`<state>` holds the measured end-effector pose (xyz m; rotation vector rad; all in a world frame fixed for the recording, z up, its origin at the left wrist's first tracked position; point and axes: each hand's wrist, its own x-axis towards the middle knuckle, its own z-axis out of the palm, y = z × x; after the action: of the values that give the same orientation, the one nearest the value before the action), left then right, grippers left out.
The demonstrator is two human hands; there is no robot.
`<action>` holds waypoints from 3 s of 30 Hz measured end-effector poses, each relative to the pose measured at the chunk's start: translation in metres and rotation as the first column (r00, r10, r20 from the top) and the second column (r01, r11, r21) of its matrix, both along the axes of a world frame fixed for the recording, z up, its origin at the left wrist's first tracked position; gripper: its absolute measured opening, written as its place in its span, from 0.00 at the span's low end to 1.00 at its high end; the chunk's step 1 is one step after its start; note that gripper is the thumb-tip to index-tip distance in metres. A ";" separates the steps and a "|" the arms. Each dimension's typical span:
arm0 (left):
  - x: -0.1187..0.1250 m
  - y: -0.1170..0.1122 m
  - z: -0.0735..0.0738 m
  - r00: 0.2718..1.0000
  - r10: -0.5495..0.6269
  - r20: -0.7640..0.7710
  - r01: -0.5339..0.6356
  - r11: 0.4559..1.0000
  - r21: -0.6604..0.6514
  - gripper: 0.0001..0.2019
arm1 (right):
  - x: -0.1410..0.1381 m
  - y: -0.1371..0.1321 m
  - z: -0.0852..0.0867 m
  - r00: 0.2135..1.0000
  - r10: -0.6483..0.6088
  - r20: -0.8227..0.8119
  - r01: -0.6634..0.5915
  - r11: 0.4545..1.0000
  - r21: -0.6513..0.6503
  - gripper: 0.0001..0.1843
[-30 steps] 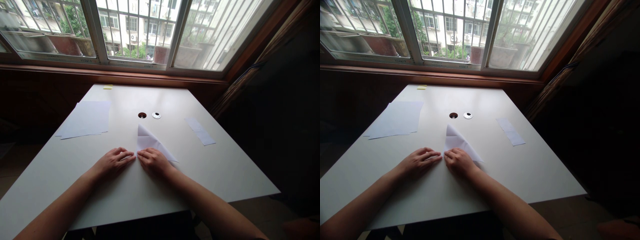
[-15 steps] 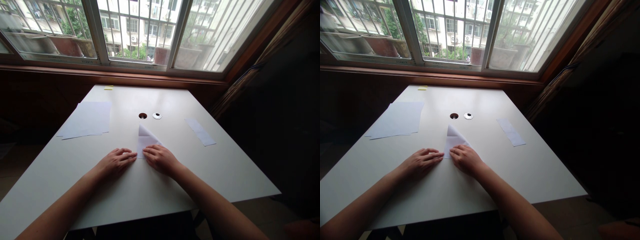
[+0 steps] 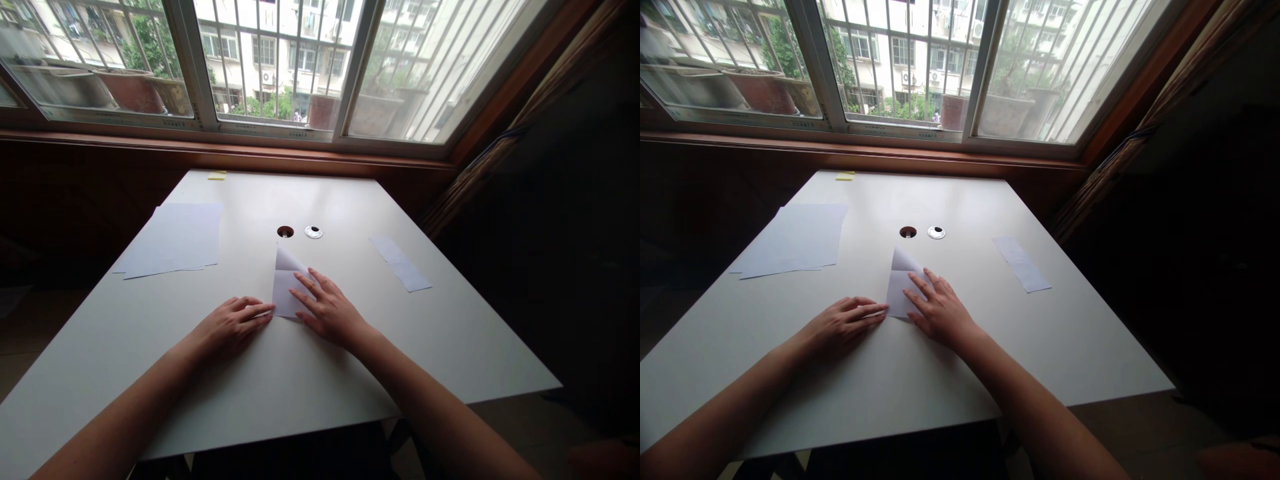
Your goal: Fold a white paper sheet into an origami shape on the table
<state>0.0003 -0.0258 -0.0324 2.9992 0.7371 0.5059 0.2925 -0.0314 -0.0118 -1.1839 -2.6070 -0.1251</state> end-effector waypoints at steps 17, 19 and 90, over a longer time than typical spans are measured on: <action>0.001 0.001 -0.002 1.000 -0.015 0.009 0.015 0.999 -0.029 0.20 | -0.003 -0.002 -0.018 0.991 -0.121 0.054 0.124 0.991 -0.052 0.28; 0.001 0.000 -0.002 1.000 -0.010 -0.001 0.010 0.999 -0.034 0.19 | -0.003 -0.002 -0.018 0.991 -0.123 0.055 0.125 0.991 -0.051 0.28; 0.075 -0.009 0.009 0.987 0.069 -0.146 -0.059 0.996 0.068 0.23 | 0.066 -0.003 -0.022 0.997 -0.047 0.060 0.057 0.982 -0.179 0.31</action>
<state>0.0757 -0.0347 -0.0233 3.1073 0.8446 0.3163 0.3587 -0.0348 -0.0338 -1.3275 -2.6836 0.0710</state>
